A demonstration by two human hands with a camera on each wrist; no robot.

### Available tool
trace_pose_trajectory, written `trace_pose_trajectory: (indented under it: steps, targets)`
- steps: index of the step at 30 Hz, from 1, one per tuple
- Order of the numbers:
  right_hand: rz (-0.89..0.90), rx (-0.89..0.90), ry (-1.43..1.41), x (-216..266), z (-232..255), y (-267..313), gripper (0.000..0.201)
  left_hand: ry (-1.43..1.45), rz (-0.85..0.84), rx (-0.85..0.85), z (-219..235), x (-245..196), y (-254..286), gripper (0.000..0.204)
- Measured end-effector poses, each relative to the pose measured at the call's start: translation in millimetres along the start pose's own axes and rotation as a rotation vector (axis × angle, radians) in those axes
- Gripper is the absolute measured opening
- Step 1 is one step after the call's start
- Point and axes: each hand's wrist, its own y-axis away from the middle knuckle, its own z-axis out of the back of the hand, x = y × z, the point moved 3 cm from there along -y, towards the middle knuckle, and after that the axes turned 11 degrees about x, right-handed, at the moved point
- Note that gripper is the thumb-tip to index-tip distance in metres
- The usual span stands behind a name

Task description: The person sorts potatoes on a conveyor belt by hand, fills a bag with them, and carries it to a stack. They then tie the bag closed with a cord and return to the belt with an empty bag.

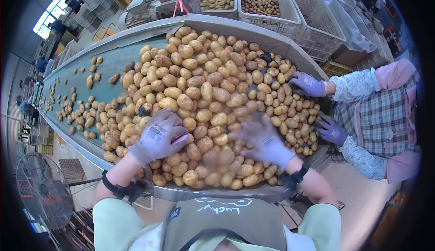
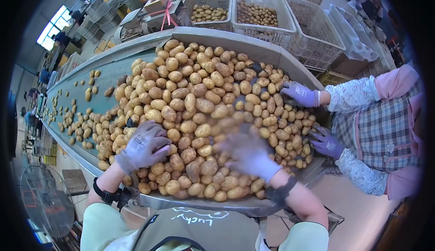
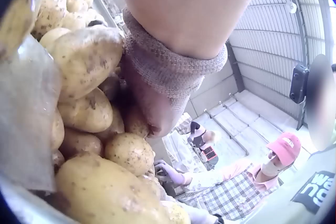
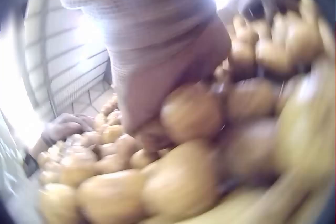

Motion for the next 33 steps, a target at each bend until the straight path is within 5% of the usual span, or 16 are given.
trace_pose_trajectory:
  steps: [2,3,5,7,9,11,14,17,19,21,23,27,29,30,32,33]
  targets:
    - [-0.292,0.378,-0.023,-38,27,-7,0.059,0.011,-0.019,-0.009,0,-1,4,0.019]
    - [-0.28,0.021,0.049,-99,-23,19,0.052,-0.011,-0.039,-0.044,0,-2,11,0.02]
    - [-0.573,0.165,0.242,-108,5,25,0.055,-0.063,-0.028,-0.079,2,0,20,0.022]
    - [-0.551,0.074,0.062,-92,19,3,0.055,-0.055,-0.028,-0.06,2,-6,17,0.025]
    - [-0.257,0.004,-0.216,-33,27,-24,0.063,-0.032,0.026,-0.006,6,-8,14,0.027]
    - [0.025,0.022,-0.009,27,-9,-22,0.057,-0.008,-0.012,0.112,13,-10,17,0.03]
    - [0.214,0.173,-0.211,19,12,-1,0.045,0.077,0.042,0.209,41,-7,44,0.032]
    - [-0.262,0.47,-0.18,-45,40,-11,0.045,0.252,0.165,0.364,55,0,50,0.028]
    - [-0.376,-0.059,-0.299,-61,55,-29,0.043,-0.102,0.038,-0.028,71,-3,32,0.023]
    - [-0.3,-0.404,-0.176,-47,62,-72,0.044,-0.104,-0.063,-0.14,68,-10,-6,0.022]
    - [-0.205,-0.086,-0.29,-7,46,-98,0.047,-0.187,-0.221,-0.164,61,-18,-42,0.035]
    - [0.232,-0.017,-0.271,-21,66,-67,0.048,-0.341,-0.162,0.074,41,8,-51,0.048]
    - [-0.35,0.589,-0.111,-39,104,-65,0.043,-0.317,-0.156,0.141,35,8,-46,0.056]
    - [-0.355,0.584,-0.116,-48,104,-74,0.043,-0.336,-0.151,0.165,31,1,-47,0.056]
    - [-0.371,-0.139,-0.466,-66,113,-103,0.041,-0.305,-0.133,0.256,28,-9,-51,0.056]
    - [-0.322,-0.143,-0.553,-67,104,-122,0.041,-0.268,-0.111,0.353,25,-11,-52,0.055]
